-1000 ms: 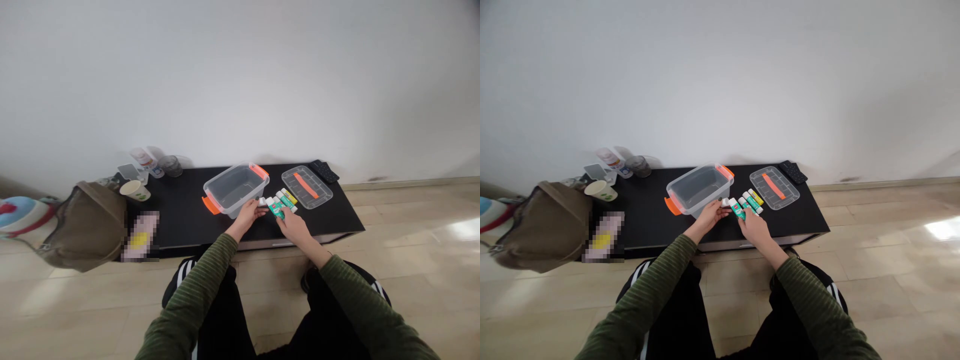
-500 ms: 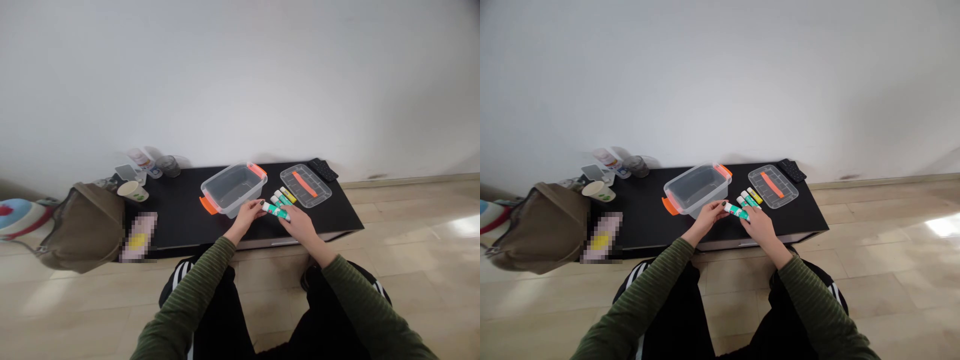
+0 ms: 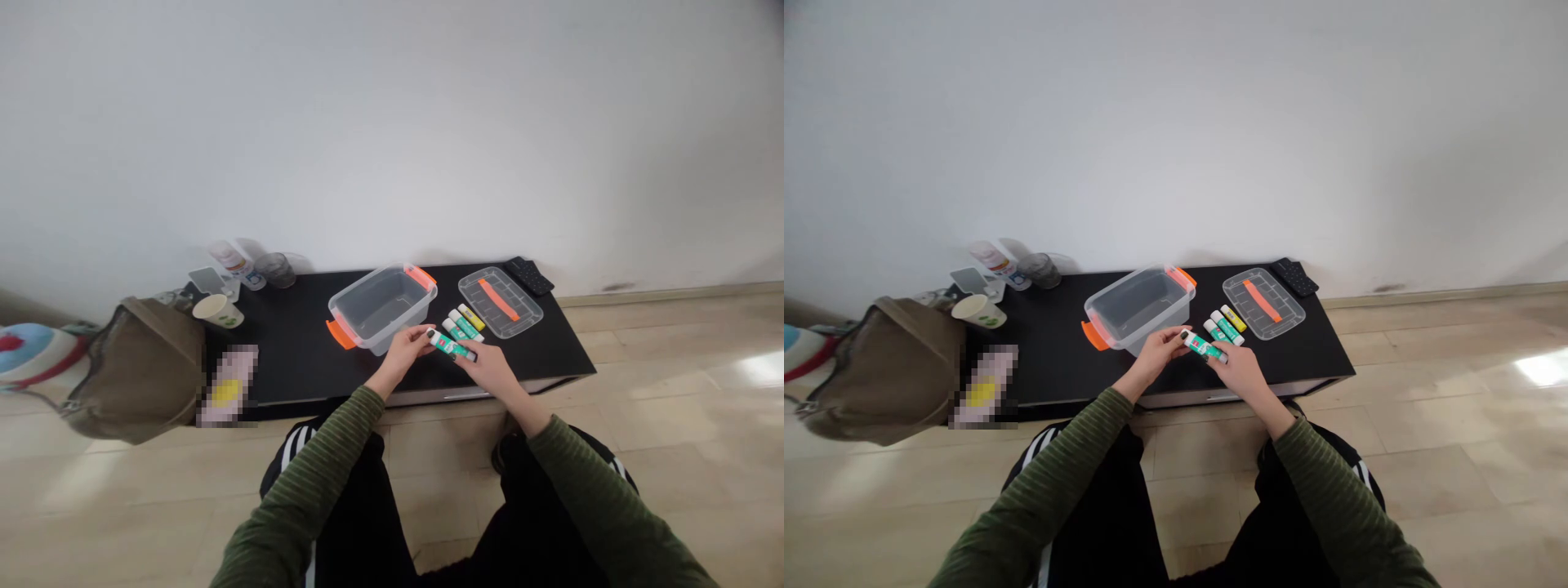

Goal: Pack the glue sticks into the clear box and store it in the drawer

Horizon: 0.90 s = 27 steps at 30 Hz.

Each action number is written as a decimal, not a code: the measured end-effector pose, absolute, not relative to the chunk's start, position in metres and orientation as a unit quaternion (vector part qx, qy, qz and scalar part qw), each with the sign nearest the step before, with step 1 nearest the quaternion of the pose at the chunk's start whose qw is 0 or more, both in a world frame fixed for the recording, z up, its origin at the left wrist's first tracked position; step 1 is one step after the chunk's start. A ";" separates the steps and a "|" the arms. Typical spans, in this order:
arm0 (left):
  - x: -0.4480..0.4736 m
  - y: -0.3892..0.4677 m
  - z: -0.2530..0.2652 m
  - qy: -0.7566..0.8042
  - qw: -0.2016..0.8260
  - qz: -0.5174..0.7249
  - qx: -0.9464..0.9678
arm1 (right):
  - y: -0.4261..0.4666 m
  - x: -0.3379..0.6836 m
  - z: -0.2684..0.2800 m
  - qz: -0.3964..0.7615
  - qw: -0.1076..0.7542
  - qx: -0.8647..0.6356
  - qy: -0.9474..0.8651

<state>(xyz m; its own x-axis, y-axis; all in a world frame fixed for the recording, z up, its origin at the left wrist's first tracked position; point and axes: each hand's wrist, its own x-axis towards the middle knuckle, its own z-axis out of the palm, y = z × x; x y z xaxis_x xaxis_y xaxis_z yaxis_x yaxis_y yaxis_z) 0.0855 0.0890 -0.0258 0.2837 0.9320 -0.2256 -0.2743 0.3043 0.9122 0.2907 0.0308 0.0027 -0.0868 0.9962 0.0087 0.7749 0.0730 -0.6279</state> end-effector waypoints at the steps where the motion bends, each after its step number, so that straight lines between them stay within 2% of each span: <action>1: 0.085 0.089 -0.025 0.409 0.693 0.433 0.406 | 0.031 0.291 0.002 0.272 0.237 -0.631 -0.687; 4: 0.083 0.093 -0.023 0.411 0.673 0.426 0.444 | 0.035 0.291 0.001 0.349 0.246 -0.609 -0.669; 6: 0.080 0.096 -0.021 0.445 0.618 0.419 0.494 | 0.038 0.289 0.001 0.362 0.224 -0.611 -0.667; 9: 0.077 0.097 -0.020 0.538 0.465 0.373 0.596 | 0.045 0.283 0.004 0.286 0.150 -0.665 -0.674; 12: 0.078 0.093 -0.019 0.608 0.293 0.259 0.691 | 0.051 0.276 0.006 0.190 0.068 -0.715 -0.669; 15: 0.082 0.086 -0.021 0.629 0.188 0.140 0.741 | 0.056 0.269 0.005 0.153 0.023 -0.730 -0.666; 21: 0.085 0.083 -0.026 0.617 0.133 0.042 0.774 | 0.060 0.256 -0.006 0.089 0.043 -0.715 -0.692; 27: 0.085 0.086 -0.022 0.615 0.168 0.042 0.769 | 0.063 0.251 -0.021 0.048 0.039 -0.687 -0.724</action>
